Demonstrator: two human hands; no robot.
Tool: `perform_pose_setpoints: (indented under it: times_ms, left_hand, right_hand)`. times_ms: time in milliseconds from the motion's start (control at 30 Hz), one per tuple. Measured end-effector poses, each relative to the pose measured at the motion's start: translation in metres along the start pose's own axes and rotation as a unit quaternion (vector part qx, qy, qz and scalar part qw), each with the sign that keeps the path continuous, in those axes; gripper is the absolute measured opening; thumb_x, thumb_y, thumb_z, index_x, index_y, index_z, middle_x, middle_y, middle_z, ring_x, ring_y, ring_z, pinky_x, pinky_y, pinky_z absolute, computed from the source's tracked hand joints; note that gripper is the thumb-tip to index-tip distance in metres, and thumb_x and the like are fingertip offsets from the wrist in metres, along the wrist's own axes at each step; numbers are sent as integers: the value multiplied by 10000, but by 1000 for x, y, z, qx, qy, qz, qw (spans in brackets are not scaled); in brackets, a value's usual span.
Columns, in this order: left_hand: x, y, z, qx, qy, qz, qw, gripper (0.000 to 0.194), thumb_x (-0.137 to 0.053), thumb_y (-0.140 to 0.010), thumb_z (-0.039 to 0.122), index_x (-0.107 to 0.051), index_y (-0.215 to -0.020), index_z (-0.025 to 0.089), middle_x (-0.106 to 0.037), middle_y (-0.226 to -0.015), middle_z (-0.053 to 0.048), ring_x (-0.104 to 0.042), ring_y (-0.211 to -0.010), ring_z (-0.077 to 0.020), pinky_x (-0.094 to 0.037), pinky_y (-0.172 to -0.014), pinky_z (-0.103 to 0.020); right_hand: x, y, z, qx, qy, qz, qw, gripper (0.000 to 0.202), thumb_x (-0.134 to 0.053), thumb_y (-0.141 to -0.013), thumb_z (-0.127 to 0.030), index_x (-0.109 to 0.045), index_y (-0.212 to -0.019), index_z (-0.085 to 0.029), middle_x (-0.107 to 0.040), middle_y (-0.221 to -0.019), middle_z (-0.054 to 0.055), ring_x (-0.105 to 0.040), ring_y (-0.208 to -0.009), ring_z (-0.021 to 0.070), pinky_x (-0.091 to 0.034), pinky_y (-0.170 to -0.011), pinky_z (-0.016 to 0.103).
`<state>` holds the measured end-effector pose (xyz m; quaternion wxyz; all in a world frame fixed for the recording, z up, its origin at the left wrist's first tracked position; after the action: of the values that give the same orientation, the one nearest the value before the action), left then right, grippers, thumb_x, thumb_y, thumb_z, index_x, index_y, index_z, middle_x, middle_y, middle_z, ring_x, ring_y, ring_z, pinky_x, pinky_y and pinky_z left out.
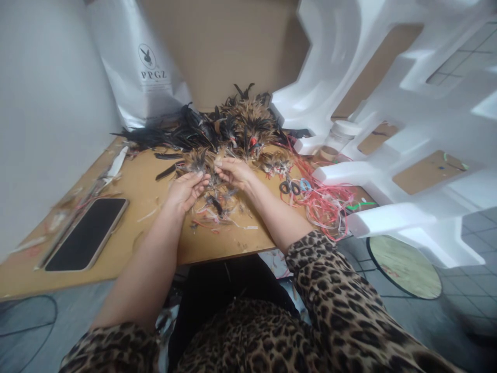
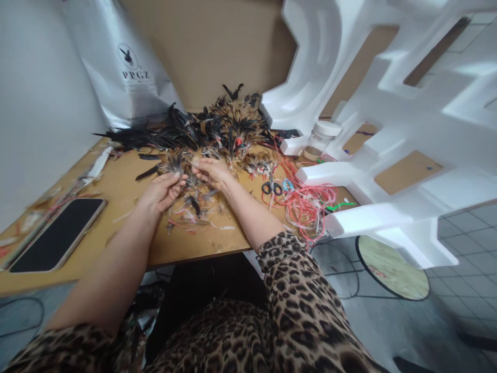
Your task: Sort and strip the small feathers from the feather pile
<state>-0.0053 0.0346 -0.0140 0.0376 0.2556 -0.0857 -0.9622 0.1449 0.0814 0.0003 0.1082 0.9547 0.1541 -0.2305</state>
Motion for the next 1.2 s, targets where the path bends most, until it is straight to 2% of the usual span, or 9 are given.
perform_pose_setpoints:
  times_ms: [167, 333, 800, 1033, 1200]
  left_hand:
    - [0, 0, -1, 8, -3, -12, 1000, 13, -626, -727, 69, -616, -720, 71, -687, -715, -80, -615, -521, -71, -460, -432, -112]
    - [2, -2, -4, 12, -3, -34, 999, 44, -647, -708, 72, -631, -749, 68, -690, -720, -88, -633, -552, -86, -467, -445, -114]
    - [3, -3, -7, 11, -2, -36, 999, 55, -650, -698, 70, -646, -752, 81, -689, -726, -81, -640, -562, -96, -470, -442, -121]
    - [3, -5, -7, 11, -20, -53, 998, 76, -663, -699, 96, -658, -773, 78, -688, -715, -79, -634, -561, -84, -469, -456, -114]
    - [4, -5, -8, 7, -23, -42, 999, 51, -667, -685, 84, -653, -734, 81, -677, -680, -66, -628, -554, -82, -467, -456, -115]
  right_hand:
    - [-4, 0, 6, 21, 18, -21, 999, 242, -756, -586, -220, -551, -676, -128, -554, -517, -59, -434, -416, 18, -273, -354, 128]
    - [-10, 2, 10, 32, 27, -31, 999, 316, -779, -532, -274, -517, -650, -142, -468, -455, -89, -361, -405, 15, -219, -378, 146]
    - [-14, 1, 19, 35, 27, -41, 998, 341, -771, -538, -315, -487, -637, -156, -468, -443, -84, -325, -393, 14, -198, -395, 153]
    - [-15, 0, 23, 36, 35, -8, 999, 324, -769, -554, -302, -495, -650, -158, -489, -462, -81, -386, -407, 24, -292, -426, 156]
    - [-16, 1, 26, 45, 40, -4, 998, 337, -781, -526, -318, -512, -651, -156, -516, -478, -76, -419, -417, 28, -303, -426, 157]
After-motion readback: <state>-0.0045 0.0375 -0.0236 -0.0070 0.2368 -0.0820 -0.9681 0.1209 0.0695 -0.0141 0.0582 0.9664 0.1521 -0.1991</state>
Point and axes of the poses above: each hand's wrist, its own y-axis away from the middle knuckle, its own x-axis out of the back of the hand, z = x × y, the point moved 2 cm from there along -y, towards the middle knuckle
